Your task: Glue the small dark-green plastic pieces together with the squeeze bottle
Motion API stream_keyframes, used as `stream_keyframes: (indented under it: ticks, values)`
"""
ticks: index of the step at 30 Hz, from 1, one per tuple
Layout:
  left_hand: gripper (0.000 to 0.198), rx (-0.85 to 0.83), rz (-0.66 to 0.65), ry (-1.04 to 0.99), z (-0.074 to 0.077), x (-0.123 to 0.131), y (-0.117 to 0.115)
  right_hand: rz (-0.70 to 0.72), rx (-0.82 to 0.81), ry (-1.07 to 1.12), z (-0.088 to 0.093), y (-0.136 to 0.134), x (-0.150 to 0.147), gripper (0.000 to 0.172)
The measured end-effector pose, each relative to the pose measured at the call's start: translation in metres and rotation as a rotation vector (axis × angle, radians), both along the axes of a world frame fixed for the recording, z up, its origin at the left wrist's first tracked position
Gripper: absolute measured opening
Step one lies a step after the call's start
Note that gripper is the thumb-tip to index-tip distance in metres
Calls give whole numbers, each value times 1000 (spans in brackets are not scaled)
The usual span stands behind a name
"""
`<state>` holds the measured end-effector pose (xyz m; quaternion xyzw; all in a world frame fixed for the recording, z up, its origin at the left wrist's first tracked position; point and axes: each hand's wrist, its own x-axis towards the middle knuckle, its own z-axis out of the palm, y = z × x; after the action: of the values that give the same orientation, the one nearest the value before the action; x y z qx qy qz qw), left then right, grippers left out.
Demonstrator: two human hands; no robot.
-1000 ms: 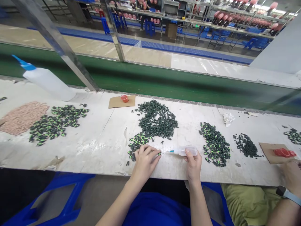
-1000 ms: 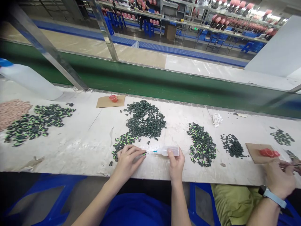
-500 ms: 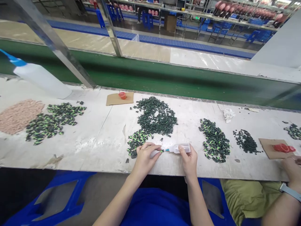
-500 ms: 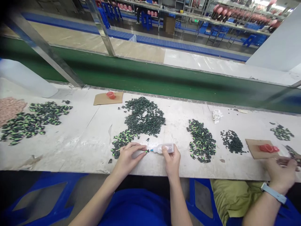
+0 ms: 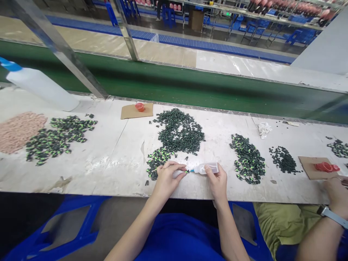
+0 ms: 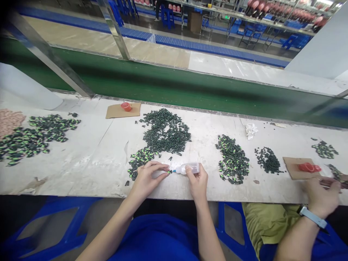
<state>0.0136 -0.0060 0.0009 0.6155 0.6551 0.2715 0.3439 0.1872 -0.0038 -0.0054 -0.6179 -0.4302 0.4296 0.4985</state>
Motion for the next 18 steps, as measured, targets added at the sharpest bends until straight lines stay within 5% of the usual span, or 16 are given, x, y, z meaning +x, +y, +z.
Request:
stream_keyframes:
  ticks: [18]
  values:
    - [17,-25,15,15,5,1,0,-11,11,-43,3,-1,-2,27]
